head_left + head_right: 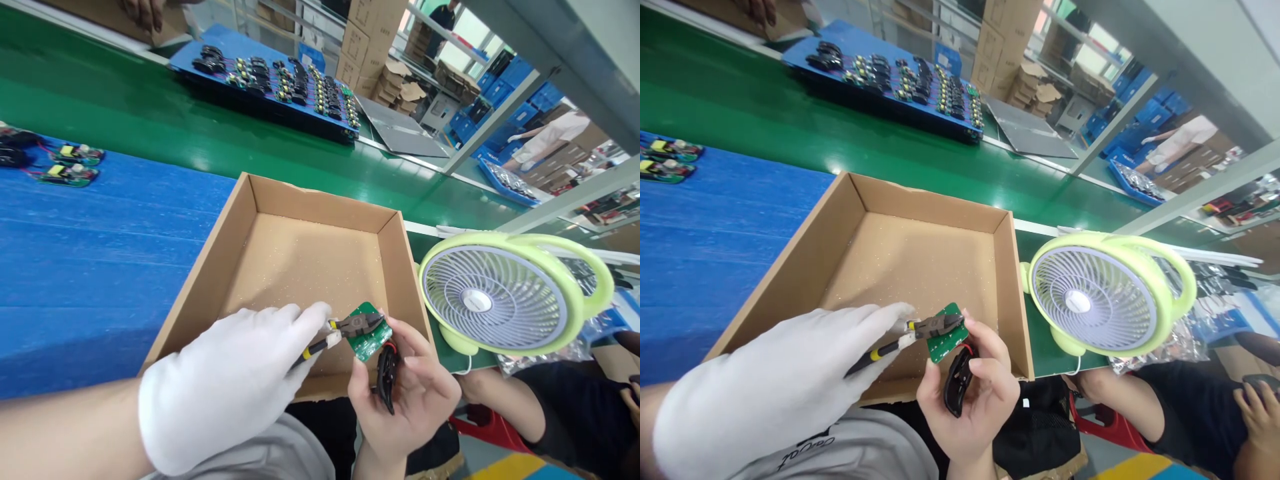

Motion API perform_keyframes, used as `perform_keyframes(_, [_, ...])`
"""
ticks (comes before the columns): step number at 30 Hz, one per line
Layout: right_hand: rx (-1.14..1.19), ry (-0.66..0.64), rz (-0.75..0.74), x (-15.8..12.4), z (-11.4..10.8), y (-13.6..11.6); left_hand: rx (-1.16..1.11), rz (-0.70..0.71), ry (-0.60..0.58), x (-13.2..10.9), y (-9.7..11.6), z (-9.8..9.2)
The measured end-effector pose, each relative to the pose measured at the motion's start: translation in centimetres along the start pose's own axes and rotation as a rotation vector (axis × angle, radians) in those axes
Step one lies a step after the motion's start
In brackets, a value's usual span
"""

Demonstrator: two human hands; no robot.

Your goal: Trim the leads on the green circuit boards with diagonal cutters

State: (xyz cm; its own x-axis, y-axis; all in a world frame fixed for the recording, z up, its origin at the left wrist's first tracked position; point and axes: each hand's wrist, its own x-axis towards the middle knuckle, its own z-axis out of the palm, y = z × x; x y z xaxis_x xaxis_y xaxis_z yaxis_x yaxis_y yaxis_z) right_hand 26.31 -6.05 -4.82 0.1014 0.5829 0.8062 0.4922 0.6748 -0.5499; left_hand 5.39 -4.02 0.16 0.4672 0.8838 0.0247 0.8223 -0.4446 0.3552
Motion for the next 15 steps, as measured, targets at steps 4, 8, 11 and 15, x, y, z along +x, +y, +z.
perform_keyframes(4, [0.006,0.005,-0.011,0.0,0.0,0.0,0.125,-0.05,-0.126,0.1,0.3,-0.5])
perform_keyframes(8, [0.023,0.0,-0.017,0.0,0.0,0.0,0.176,-0.062,-0.236,0.6,0.6,-1.0])
perform_keyframes(11, [0.004,0.004,-0.014,-0.1,0.1,0.1,0.157,-0.099,-0.254,0.9,0.6,-1.1])
perform_keyframes(15, [-0.015,0.013,-0.006,-0.2,0.1,0.2,0.217,-0.161,-0.231,0.9,0.5,-0.5])
